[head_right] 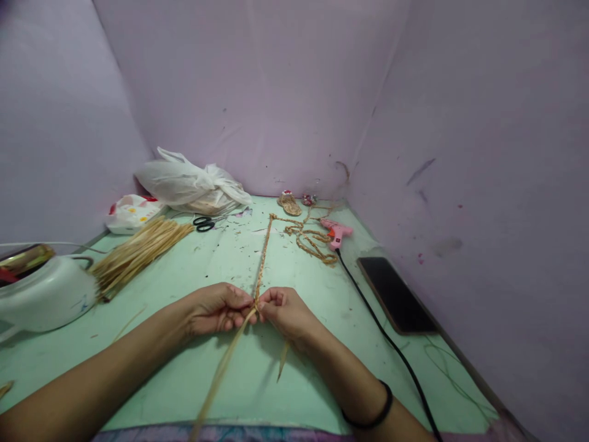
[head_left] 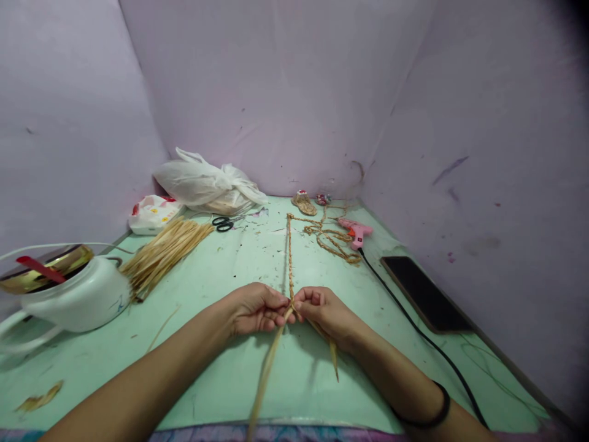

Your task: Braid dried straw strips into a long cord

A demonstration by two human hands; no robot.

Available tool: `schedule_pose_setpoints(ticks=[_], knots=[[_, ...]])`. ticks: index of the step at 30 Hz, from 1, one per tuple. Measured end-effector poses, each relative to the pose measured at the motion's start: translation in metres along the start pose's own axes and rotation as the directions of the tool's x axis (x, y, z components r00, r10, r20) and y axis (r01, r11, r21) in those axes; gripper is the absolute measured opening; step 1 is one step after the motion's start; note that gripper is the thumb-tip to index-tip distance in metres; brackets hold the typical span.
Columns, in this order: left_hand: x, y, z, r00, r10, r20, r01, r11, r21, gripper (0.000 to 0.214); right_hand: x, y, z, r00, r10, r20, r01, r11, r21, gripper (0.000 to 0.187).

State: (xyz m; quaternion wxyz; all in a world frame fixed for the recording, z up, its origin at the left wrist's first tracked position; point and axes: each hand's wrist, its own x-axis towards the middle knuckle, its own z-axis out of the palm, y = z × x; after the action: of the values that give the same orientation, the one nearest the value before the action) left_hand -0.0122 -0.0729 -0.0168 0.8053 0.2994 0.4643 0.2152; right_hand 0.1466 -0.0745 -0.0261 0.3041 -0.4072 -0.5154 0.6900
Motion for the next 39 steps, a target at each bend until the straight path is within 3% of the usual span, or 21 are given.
schedule_pose_setpoints(ticks=[6,16,19,23,28,32,35,37,39], knots=[[0.001,0.0,-0.005,0.997,0.009,0.075,-0.006,0.999,-0.041,0.017,-0.001,-0.003,-0.002,0.998,0.005,0.068,-0.012,0.996,0.092,0.02],[0.001,-0.004,0.003,0.997,0.053,0.058,-0.054,0.998,0.016,0.01,-0.001,-0.003,-0.003,0.996,0.027,0.08,-0.036,0.993,0.11,0.023],[-0.001,-0.004,0.008,0.995,0.103,-0.016,-0.101,0.99,0.095,0.011,-0.001,-0.004,-0.002,0.999,0.038,0.027,-0.039,0.999,0.034,0.021],[-0.003,-0.004,0.017,0.963,0.192,-0.189,-0.112,0.923,0.368,0.017,-0.002,-0.003,-0.004,1.0,0.022,-0.016,-0.025,0.981,-0.193,0.016],[0.002,-0.005,0.02,0.924,0.266,-0.274,-0.043,0.786,0.617,0.013,-0.005,-0.002,-0.009,0.994,-0.072,-0.087,0.013,0.843,-0.538,0.011],[0.005,-0.007,0.019,0.879,0.395,-0.266,-0.101,0.701,0.706,0.011,-0.009,-0.008,-0.009,0.991,-0.03,-0.134,-0.055,0.808,-0.587,0.016],[0.005,-0.009,0.022,0.859,0.404,-0.314,-0.084,0.717,0.692,0.012,-0.015,-0.008,-0.003,0.986,-0.031,-0.162,-0.079,0.775,-0.627,0.018],[0.003,-0.01,0.026,0.868,0.356,-0.346,-0.053,0.76,0.648,0.014,-0.019,-0.004,0.002,0.979,-0.156,-0.128,0.013,0.681,-0.732,0.019],[0.001,-0.011,0.03,0.878,0.319,-0.357,-0.041,0.793,0.608,0.017,-0.023,0.004,0.006,0.941,-0.339,-0.014,0.159,0.477,-0.864,0.021]])
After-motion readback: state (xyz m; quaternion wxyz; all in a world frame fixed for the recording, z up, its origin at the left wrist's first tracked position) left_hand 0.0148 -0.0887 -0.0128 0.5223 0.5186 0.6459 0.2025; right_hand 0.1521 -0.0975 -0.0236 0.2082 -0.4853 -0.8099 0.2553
